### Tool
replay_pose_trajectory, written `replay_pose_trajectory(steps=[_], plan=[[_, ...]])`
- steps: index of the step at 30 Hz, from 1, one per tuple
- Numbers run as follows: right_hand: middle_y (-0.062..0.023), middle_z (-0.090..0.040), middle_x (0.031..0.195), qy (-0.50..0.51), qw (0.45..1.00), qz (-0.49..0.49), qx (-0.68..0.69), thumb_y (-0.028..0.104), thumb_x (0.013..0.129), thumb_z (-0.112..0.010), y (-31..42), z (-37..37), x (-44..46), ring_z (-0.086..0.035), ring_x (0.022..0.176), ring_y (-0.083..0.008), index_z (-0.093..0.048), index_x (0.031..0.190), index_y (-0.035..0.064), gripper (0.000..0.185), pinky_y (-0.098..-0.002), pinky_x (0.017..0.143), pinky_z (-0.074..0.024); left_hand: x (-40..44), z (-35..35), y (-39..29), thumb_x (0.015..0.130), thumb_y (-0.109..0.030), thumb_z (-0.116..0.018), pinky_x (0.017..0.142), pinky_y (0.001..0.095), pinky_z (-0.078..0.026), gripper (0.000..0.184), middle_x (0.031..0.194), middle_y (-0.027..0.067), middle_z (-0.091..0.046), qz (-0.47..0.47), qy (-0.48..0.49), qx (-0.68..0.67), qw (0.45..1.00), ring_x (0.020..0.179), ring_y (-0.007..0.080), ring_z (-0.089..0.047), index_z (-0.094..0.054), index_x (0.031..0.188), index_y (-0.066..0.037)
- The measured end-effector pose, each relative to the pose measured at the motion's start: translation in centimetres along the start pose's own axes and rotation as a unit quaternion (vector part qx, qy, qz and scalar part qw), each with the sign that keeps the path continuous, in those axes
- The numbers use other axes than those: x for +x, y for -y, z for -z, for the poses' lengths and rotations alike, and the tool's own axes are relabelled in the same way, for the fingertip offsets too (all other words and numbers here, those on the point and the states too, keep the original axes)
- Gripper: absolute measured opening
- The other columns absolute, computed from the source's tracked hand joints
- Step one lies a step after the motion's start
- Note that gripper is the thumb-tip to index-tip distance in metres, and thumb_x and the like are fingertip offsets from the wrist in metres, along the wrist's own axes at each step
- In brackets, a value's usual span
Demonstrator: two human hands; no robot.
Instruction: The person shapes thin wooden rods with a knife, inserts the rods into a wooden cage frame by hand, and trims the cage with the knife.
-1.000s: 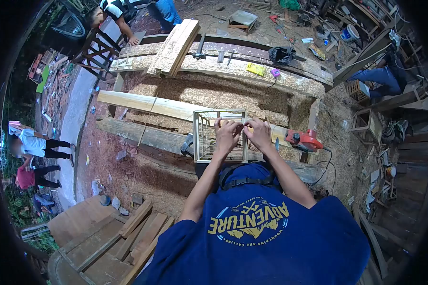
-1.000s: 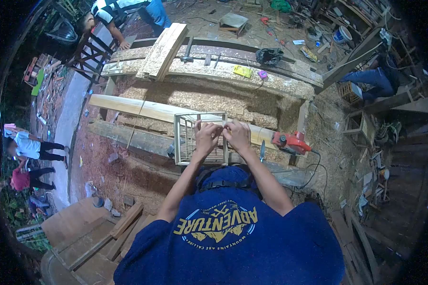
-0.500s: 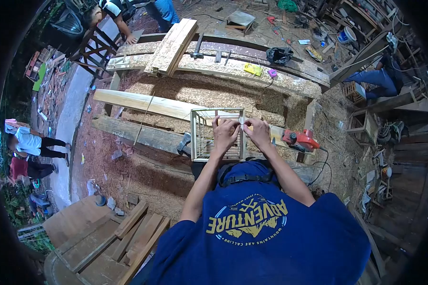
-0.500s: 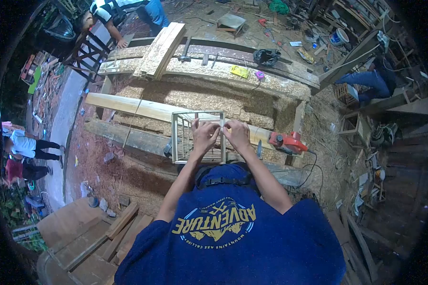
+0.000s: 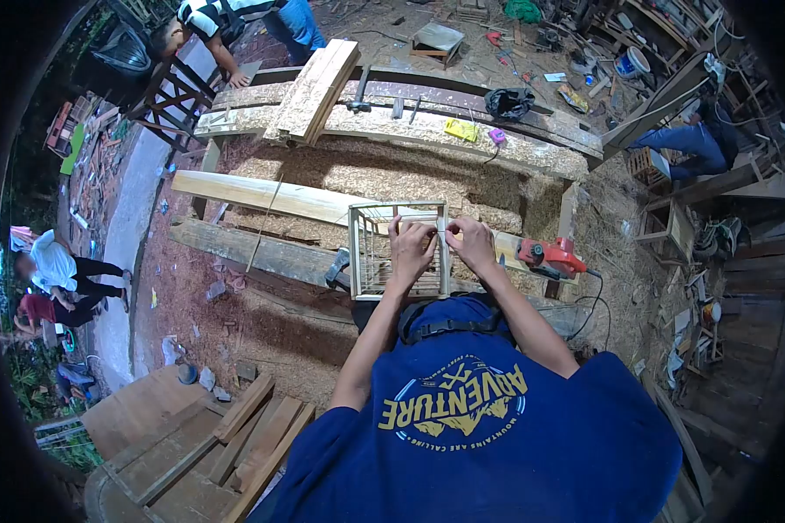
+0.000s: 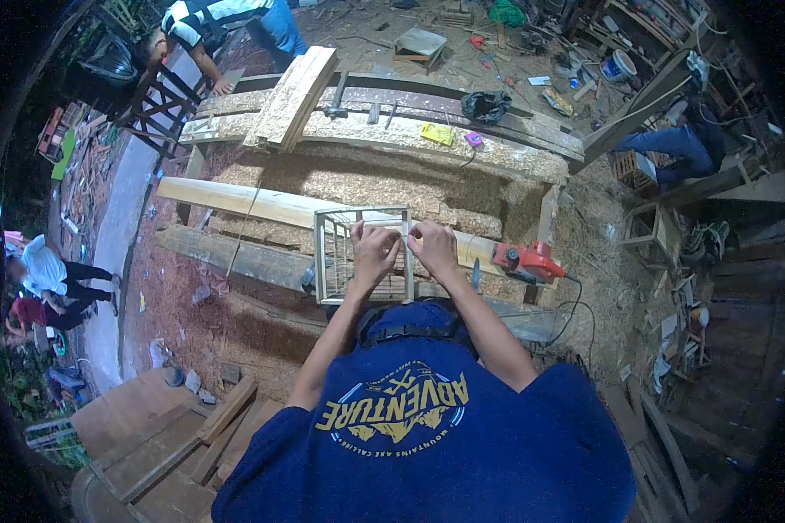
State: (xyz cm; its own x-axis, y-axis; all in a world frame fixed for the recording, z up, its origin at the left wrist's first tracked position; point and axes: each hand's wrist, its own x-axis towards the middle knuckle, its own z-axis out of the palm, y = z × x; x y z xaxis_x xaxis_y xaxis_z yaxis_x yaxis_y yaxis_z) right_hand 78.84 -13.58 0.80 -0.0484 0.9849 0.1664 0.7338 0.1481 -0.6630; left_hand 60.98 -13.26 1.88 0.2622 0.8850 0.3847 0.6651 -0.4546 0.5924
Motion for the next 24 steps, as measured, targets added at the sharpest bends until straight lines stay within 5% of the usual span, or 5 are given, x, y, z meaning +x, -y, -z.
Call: replay_pose_trajectory(steps=[16, 24], plan=[[-0.011, -0.067, 0.082, -0.037, 0.997, -0.039, -0.062, 0.026, 0.079, -0.07, 2.0, -0.4, -0.4, -0.067, 0.08, -0.0322, -0.067, 0.079, 0.0087, 0.018, -0.0466, 0.073, -0.0489, 0.3, -0.3, -0.6, 0.086, -0.027, -0.072, 0.109, 0.0436, -0.029, 0.012, 0.086, 0.0, -0.073, 0.023, -0.009, 0.007, 1.0, 0.092, 0.0185, -0.063, -0.076, 0.089, -0.016], [-0.0151, -0.066, 0.086, -0.049, 0.99, -0.106, -0.073, 0.025, 0.082, -0.067, 3.3, -2.1, -0.5, -0.066, 0.08, -0.0353, -0.064, 0.084, 0.0055, 0.02, -0.0494, 0.07, -0.0503, 0.2, -0.1, -0.2, 0.084, -0.02, -0.071, 0.111, 0.0444, -0.025, 0.01, 0.092, 0.0008, -0.073, 0.041, 0.033, -0.002, 0.999, 0.095, 0.0188, -0.064, -0.074, 0.092, -0.014]])
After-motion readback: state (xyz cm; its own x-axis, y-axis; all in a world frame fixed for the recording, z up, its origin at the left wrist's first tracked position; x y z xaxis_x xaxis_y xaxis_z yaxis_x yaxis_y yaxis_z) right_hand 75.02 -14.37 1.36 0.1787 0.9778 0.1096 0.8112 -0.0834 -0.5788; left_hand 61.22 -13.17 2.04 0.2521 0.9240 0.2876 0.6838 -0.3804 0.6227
